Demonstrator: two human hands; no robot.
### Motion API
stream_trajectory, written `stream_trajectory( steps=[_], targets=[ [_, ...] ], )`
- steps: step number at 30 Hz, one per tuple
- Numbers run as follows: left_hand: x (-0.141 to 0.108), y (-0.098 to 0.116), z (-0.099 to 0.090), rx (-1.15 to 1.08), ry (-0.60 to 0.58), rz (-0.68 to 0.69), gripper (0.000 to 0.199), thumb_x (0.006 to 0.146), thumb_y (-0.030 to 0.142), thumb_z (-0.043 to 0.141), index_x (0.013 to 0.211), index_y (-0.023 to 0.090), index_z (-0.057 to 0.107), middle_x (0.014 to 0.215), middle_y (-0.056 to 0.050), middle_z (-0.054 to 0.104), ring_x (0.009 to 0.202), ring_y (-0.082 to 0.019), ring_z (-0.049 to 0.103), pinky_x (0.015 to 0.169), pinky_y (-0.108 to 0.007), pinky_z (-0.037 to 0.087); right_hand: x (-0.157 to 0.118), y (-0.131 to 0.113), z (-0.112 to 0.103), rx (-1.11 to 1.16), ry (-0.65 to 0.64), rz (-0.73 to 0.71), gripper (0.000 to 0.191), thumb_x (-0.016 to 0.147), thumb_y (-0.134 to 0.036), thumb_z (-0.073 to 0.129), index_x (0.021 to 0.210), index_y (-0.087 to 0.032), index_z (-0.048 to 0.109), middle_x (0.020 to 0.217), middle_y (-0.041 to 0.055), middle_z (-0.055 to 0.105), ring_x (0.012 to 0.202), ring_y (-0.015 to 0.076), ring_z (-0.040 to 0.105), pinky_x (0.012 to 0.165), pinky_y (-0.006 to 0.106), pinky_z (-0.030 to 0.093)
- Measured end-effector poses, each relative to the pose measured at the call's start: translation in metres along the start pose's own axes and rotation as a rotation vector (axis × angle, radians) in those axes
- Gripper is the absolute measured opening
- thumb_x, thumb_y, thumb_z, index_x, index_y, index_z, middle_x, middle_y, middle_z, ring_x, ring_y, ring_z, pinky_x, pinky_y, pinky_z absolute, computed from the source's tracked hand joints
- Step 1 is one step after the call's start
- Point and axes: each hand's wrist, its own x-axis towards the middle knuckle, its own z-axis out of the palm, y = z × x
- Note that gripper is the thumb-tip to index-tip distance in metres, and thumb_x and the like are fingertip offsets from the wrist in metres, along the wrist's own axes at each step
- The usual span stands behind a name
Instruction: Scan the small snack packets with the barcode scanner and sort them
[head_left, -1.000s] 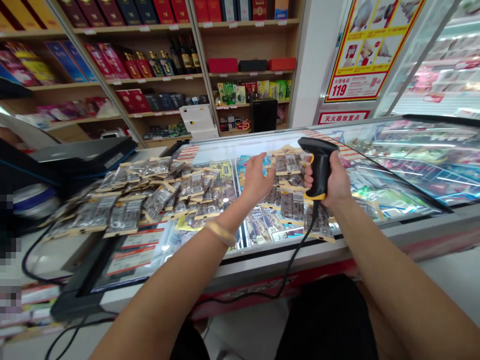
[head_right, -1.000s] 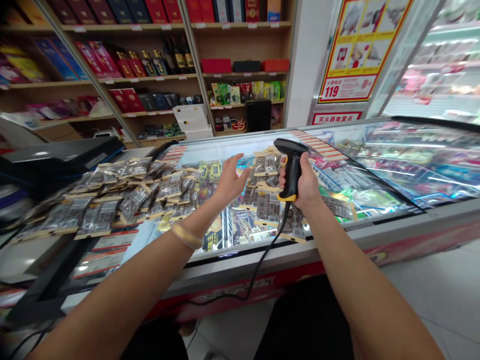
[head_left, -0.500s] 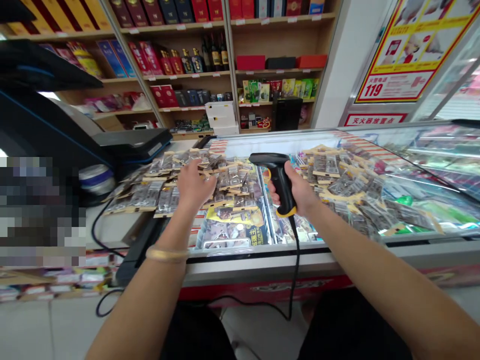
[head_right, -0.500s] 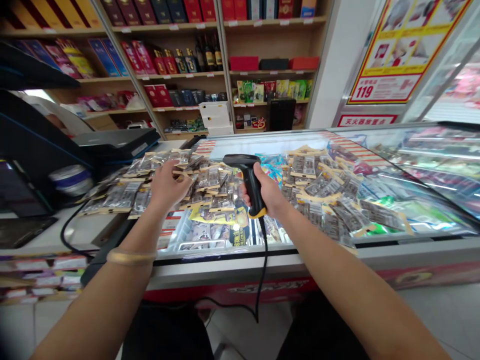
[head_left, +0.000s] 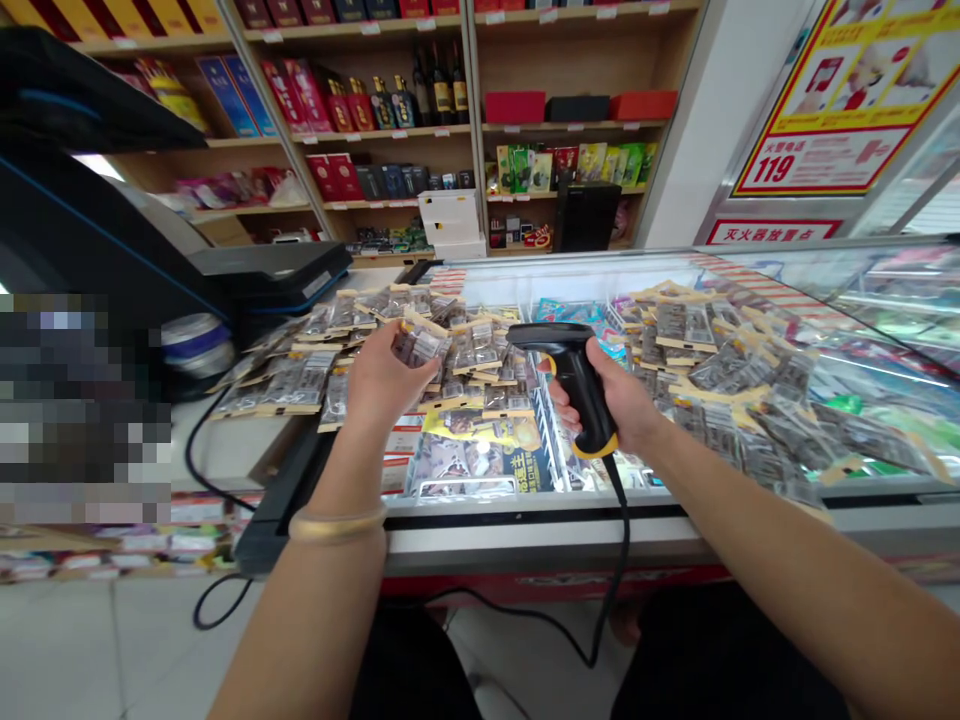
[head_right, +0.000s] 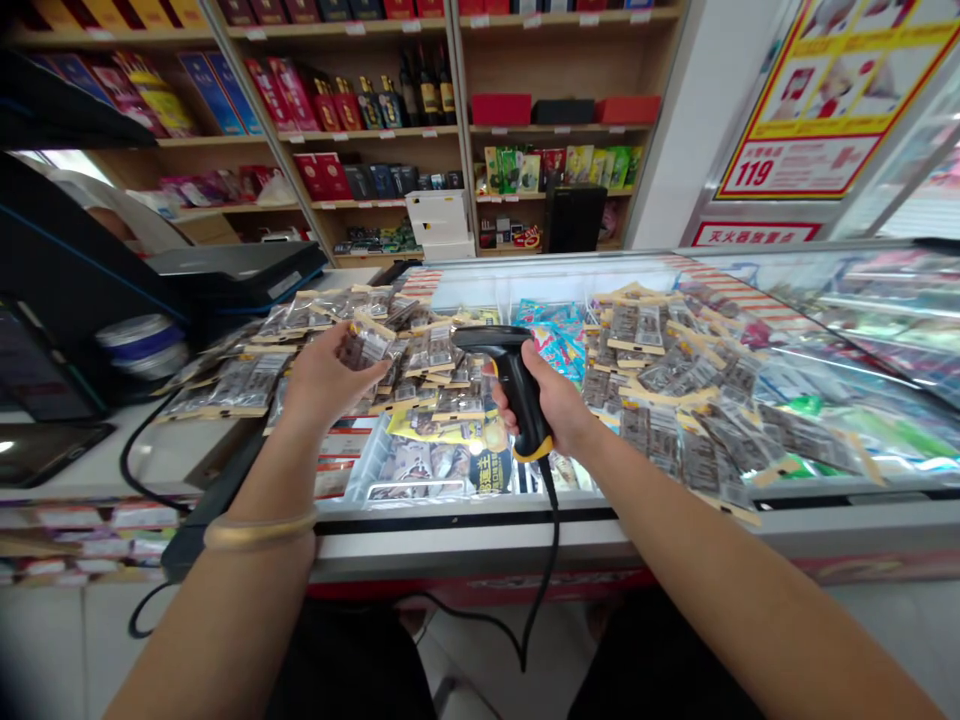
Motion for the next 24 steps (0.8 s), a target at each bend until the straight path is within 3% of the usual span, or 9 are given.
stream_trajectory(
  steps=[4, 10, 15, 19, 24],
  targets=[
    [0.002, 0.003, 0.015, -0.321, 0.134, -0.021, 0.053, 0.059, 0.038, 0.087, 0.101, 0.017, 0.061, 0.092, -0.005, 0.071, 0.087, -0.022, 0.069, 0.083, -0.034, 0.057, -0.001, 0.001, -0.001, -0.034, -0.031, -0.008, 0.059, 0.095, -0.07, 0.046, 0.11, -0.015, 0.064, 0.06, -0.0014, 0.055, 0.043, 0.0105, 0.047, 0.039, 0.021, 0.041],
    [0.001, 0.009, 0.034, -0.74, 0.058, -0.258, 0.028, 0.078, 0.035, 0.069, 0.096, 0.022, 0.052, 0.079, -0.001, 0.069, 0.073, -0.018, 0.068, 0.071, -0.032, 0.055, -0.007, 0.003, -0.001, -0.107, -0.078, -0.009, 0.065, 0.084, -0.074, 0.062, 0.113, -0.016, 0.064, 0.062, -0.0019, 0.056, 0.044, 0.0107, 0.047, 0.04, 0.022, 0.042],
    [-0.002, 0.009, 0.039, -0.707, 0.052, -0.206, 0.023, 0.08, 0.036, 0.068, 0.092, 0.022, 0.054, 0.062, 0.005, 0.059, 0.059, -0.014, 0.058, 0.062, -0.026, 0.047, -0.01, 0.006, 0.0, -0.186, -0.129, -0.004, 0.07, 0.077, -0.075, 0.068, 0.113, -0.015, 0.065, 0.066, 0.0006, 0.06, 0.045, 0.0104, 0.047, 0.039, 0.022, 0.042],
    [-0.005, 0.013, 0.04, -0.675, 0.046, -0.196, 0.023, 0.079, 0.034, 0.068, 0.089, 0.022, 0.051, 0.064, 0.005, 0.06, 0.056, -0.012, 0.053, 0.056, -0.024, 0.04, -0.012, 0.007, 0.003, -0.213, -0.132, 0.017, 0.067, 0.079, -0.073, 0.067, 0.111, -0.014, 0.065, 0.064, -0.0004, 0.059, 0.043, 0.0097, 0.047, 0.039, 0.021, 0.042],
    [-0.008, 0.021, 0.036, -0.611, 0.056, -0.187, 0.02, 0.08, 0.029, 0.066, 0.087, 0.022, 0.049, 0.069, 0.004, 0.061, 0.064, -0.013, 0.058, 0.064, -0.024, 0.045, -0.012, 0.008, 0.005, -0.204, -0.129, 0.044, 0.06, 0.082, -0.071, 0.066, 0.107, -0.016, 0.065, 0.059, -0.0019, 0.056, 0.042, 0.0104, 0.047, 0.037, 0.021, 0.042]
  ],
)
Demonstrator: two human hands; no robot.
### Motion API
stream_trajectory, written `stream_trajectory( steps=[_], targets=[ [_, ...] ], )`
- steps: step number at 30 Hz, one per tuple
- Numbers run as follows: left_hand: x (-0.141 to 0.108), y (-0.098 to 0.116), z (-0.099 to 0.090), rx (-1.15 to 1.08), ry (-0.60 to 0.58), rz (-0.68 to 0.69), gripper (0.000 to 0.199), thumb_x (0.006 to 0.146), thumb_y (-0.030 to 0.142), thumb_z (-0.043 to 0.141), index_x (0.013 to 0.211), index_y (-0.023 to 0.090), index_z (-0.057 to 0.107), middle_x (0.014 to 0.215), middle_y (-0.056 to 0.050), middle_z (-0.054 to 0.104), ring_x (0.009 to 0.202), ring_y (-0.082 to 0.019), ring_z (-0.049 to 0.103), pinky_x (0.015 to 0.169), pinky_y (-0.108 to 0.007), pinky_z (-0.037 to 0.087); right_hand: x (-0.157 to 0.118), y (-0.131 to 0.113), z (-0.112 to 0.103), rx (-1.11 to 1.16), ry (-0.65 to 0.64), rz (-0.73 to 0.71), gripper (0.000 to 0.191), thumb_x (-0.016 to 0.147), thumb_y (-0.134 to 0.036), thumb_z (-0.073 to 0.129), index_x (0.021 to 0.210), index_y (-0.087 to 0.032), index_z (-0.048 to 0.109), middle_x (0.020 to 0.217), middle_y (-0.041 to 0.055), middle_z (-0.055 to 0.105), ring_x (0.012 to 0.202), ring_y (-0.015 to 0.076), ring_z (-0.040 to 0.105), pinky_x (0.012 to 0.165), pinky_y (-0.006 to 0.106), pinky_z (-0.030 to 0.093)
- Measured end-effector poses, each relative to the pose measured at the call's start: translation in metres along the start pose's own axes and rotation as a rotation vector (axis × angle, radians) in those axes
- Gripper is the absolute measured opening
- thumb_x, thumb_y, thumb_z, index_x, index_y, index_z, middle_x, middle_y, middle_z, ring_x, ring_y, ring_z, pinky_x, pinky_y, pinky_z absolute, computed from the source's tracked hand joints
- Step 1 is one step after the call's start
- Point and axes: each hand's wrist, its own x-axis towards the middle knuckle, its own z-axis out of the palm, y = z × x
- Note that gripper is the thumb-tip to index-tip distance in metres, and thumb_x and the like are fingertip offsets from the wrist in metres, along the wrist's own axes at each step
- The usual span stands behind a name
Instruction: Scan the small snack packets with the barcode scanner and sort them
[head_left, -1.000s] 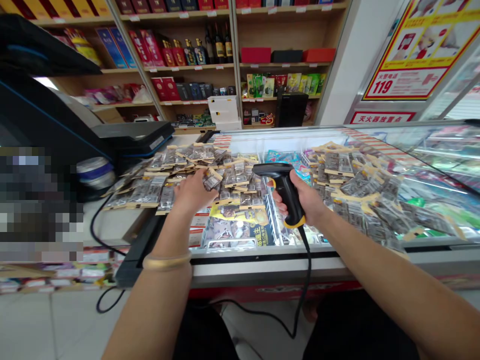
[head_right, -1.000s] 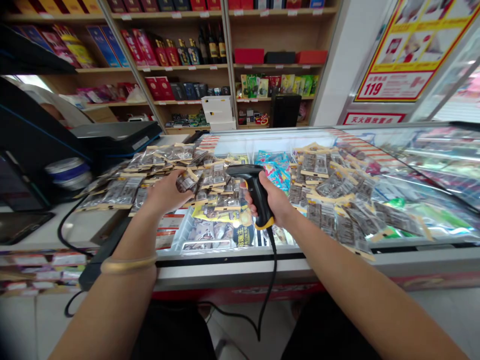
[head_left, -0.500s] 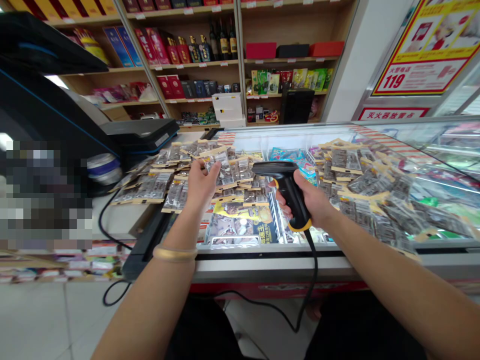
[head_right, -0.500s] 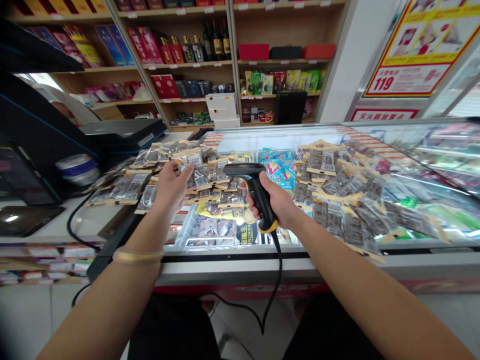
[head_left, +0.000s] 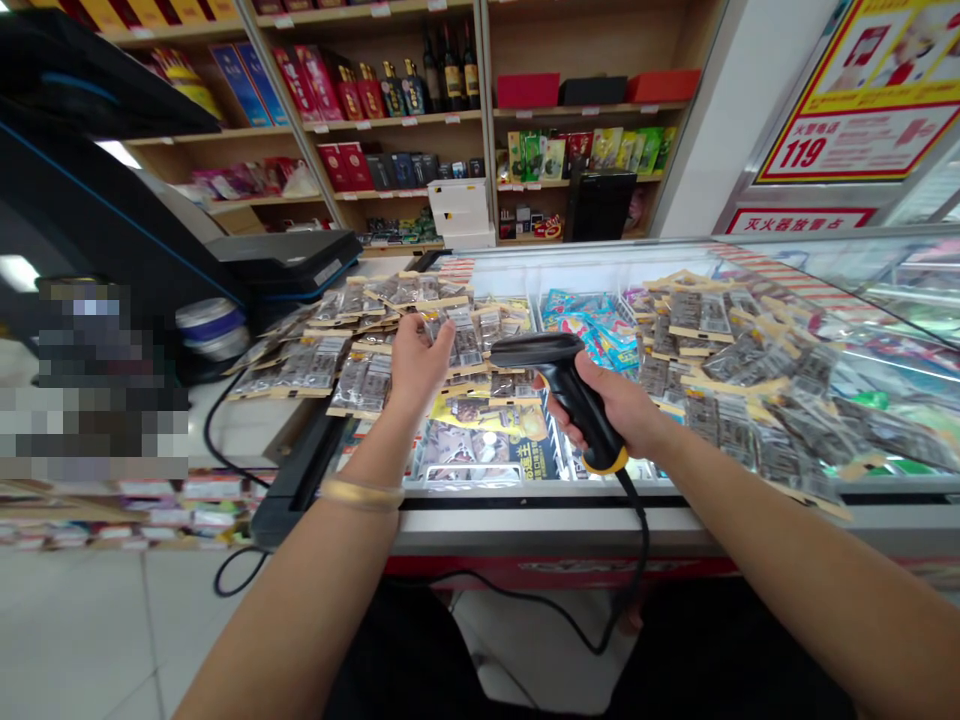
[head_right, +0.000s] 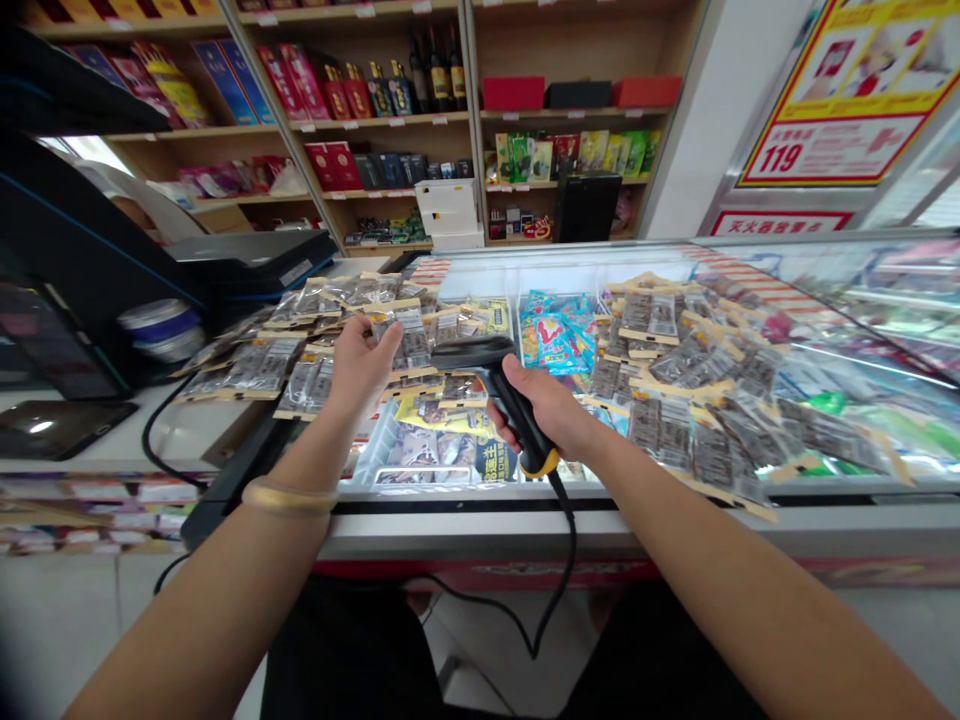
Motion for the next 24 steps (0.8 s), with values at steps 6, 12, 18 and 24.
stream_trajectory(
  steps=[6, 12, 18, 24],
  targets=[
    [-0.003, 0.0, 0.003, 0.067, -0.01, -0.009, 0.019, 0.084, 0.032, 0.063, 0.091, 0.023, 0.049, 0.067, 0.006, 0.055, 0.061, -0.013, 0.053, 0.061, -0.024, 0.04, -0.001, 0.0, 0.0, -0.02, -0.003, -0.021, 0.06, 0.078, -0.07, 0.071, 0.104, -0.017, 0.066, 0.06, -0.0012, 0.056, 0.043, 0.0109, 0.047, 0.037, 0.022, 0.042],
    [-0.006, -0.006, 0.016, 0.076, -0.062, 0.0, 0.022, 0.084, 0.036, 0.065, 0.091, 0.023, 0.049, 0.067, 0.006, 0.052, 0.055, -0.011, 0.046, 0.057, -0.024, 0.035, -0.004, -0.003, -0.002, -0.062, -0.031, -0.049, 0.067, 0.069, -0.073, 0.076, 0.101, -0.016, 0.066, 0.06, -0.0013, 0.056, 0.044, 0.0102, 0.046, 0.039, 0.022, 0.042],
    [-0.008, -0.008, 0.017, 0.075, -0.08, 0.041, 0.021, 0.086, 0.035, 0.064, 0.09, 0.023, 0.047, 0.062, 0.009, 0.045, 0.05, -0.009, 0.036, 0.054, -0.023, 0.029, -0.006, -0.002, -0.004, -0.096, -0.006, -0.022, 0.062, 0.079, -0.073, 0.068, 0.103, -0.016, 0.066, 0.059, -0.0013, 0.055, 0.043, 0.0109, 0.048, 0.037, 0.021, 0.041],
    [-0.008, -0.006, 0.017, 0.051, -0.091, 0.039, 0.021, 0.086, 0.035, 0.064, 0.089, 0.024, 0.047, 0.061, 0.008, 0.046, 0.049, -0.009, 0.037, 0.052, -0.022, 0.028, -0.005, -0.001, -0.005, -0.097, 0.031, -0.002, 0.062, 0.08, -0.074, 0.067, 0.101, -0.015, 0.066, 0.057, -0.0006, 0.056, 0.041, 0.0114, 0.049, 0.036, 0.021, 0.042]
  ],
)
